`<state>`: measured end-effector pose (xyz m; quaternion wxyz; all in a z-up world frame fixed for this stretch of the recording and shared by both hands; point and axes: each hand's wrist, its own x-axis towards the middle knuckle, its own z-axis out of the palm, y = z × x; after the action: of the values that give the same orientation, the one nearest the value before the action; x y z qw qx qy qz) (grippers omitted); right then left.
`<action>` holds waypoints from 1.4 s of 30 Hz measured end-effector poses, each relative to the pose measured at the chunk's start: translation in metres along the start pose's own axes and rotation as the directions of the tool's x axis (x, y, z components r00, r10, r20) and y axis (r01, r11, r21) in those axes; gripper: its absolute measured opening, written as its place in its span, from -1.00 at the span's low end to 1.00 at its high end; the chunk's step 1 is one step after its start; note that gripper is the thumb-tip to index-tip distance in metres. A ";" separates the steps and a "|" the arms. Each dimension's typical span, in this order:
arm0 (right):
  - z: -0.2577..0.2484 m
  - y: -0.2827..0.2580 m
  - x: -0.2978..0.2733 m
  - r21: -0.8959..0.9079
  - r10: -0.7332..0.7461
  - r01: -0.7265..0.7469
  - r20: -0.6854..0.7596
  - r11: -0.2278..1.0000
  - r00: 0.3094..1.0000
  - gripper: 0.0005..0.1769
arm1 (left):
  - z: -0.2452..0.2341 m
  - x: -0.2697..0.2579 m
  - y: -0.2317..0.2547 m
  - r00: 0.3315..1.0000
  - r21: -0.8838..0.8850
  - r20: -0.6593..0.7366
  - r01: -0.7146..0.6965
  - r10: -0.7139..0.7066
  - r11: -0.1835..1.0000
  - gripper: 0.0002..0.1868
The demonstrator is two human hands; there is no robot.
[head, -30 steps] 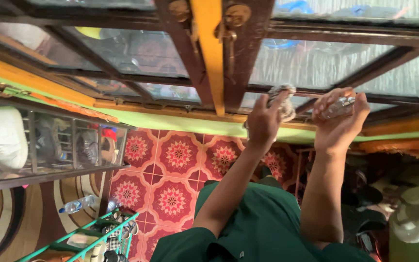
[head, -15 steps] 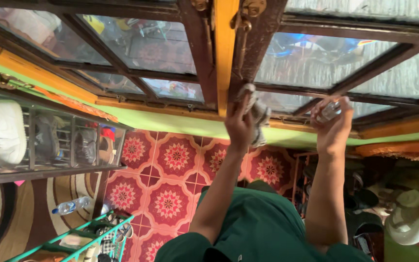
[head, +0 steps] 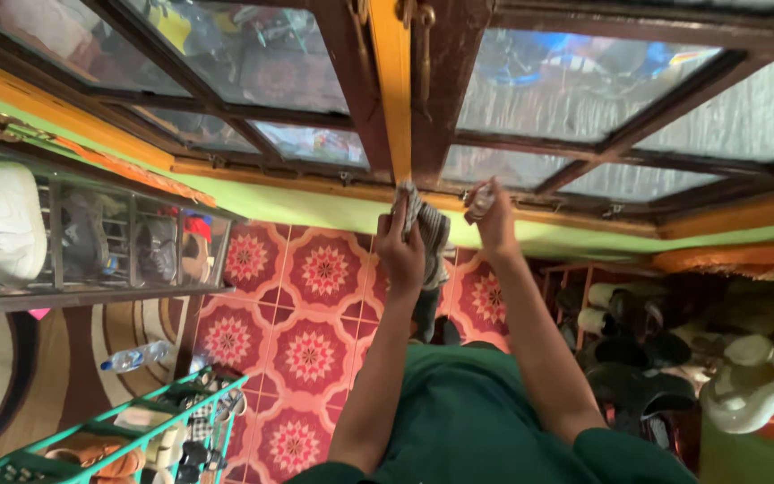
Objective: The person wipes the glass panes of a wooden-framed window with a cloth while holding a spray bottle.
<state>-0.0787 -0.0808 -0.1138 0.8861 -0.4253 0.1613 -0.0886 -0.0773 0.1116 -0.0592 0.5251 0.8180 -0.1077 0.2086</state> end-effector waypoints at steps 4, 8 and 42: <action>0.029 -0.003 0.003 -0.100 -0.033 0.030 -0.023 0.994 0.999 -0.66 | -0.006 0.001 -0.007 0.998 0.068 0.019 0.058 -0.059 0.996 -0.43; 0.041 -0.002 0.004 -0.210 -0.073 0.071 -0.001 0.975 0.997 -0.65 | -0.003 0.010 -0.013 0.996 -0.008 -0.060 0.063 -0.064 0.998 -0.41; 0.019 -0.024 -0.011 -0.262 -0.094 0.098 0.029 0.960 0.995 -0.55 | 0.080 0.020 -0.013 0.996 -0.098 -0.010 0.085 -0.086 0.992 -0.46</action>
<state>-0.0825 -0.0792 -0.0814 0.8176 -0.5474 0.1437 -0.1059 -0.0361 0.0454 -0.0901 0.5737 0.7937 -0.0789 0.1863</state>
